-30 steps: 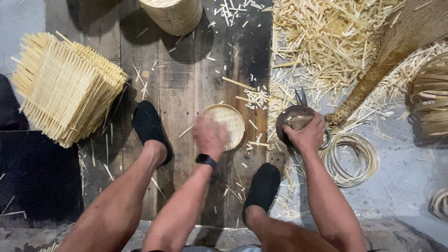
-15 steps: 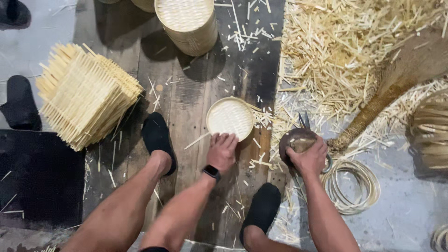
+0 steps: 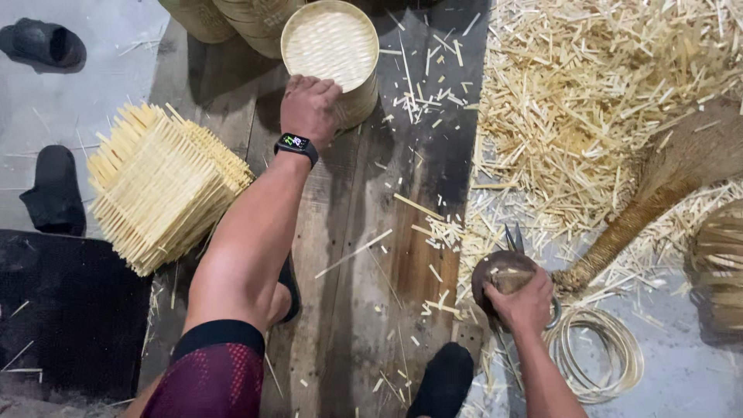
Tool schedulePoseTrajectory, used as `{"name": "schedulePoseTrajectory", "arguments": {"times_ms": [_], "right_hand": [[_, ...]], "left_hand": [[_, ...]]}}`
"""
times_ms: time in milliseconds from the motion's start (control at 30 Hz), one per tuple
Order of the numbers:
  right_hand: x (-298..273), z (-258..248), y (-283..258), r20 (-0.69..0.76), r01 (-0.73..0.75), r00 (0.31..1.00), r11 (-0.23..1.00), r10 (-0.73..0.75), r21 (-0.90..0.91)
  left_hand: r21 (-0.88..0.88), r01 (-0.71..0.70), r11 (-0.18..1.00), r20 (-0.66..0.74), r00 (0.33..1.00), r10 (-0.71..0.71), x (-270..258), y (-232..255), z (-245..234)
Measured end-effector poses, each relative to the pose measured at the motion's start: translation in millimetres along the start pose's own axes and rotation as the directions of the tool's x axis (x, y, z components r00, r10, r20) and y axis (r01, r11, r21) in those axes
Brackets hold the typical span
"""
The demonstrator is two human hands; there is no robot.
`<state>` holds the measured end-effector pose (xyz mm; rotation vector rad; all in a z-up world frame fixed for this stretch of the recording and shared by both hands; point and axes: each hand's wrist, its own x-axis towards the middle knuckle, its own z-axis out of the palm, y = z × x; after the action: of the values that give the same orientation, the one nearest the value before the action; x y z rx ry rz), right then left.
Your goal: The person weaves a circular bamboo lid by placing a pre-formed ring onto a flat woven mat, pressing it down, and trimming the excess bamboo strips with shears. The person repeats this process for a second lid and stacks the finished pieces.
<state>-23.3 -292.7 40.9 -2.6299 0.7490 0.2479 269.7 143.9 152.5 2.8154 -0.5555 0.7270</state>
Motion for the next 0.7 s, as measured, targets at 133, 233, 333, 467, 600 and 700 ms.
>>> {"name": "schedulePoseTrajectory", "arguments": {"times_ms": [133,233,333,467,600,700], "right_hand": [[-1,1,1,-0.031,0.05,0.998,0.999,-0.051,-0.02],[0,1,1,-0.005,0.016,1.0,0.999,-0.016,-0.047],[0,2,0,-0.01,0.024,1.0,0.999,-0.025,-0.042],[2,1,0,-0.003,0.011,1.0,0.998,-0.011,-0.054],[0,3,2,0.003,0.017,1.0,0.998,-0.017,-0.063],[2,3,2,0.019,0.009,1.0,0.997,-0.008,-0.077]], "left_hand": [[-0.022,0.032,0.999,0.027,0.999,-0.031,1,-9,14],[-0.064,0.063,0.996,0.018,0.998,-0.062,1,-12,20],[-0.079,0.073,0.994,0.017,0.997,-0.072,2,-13,19],[-0.102,0.087,0.991,0.041,0.996,-0.084,1,-15,13],[-0.127,0.077,0.989,0.043,0.996,-0.072,-3,-17,12],[-0.132,0.103,0.986,0.046,0.994,-0.097,-1,-16,11]]}}
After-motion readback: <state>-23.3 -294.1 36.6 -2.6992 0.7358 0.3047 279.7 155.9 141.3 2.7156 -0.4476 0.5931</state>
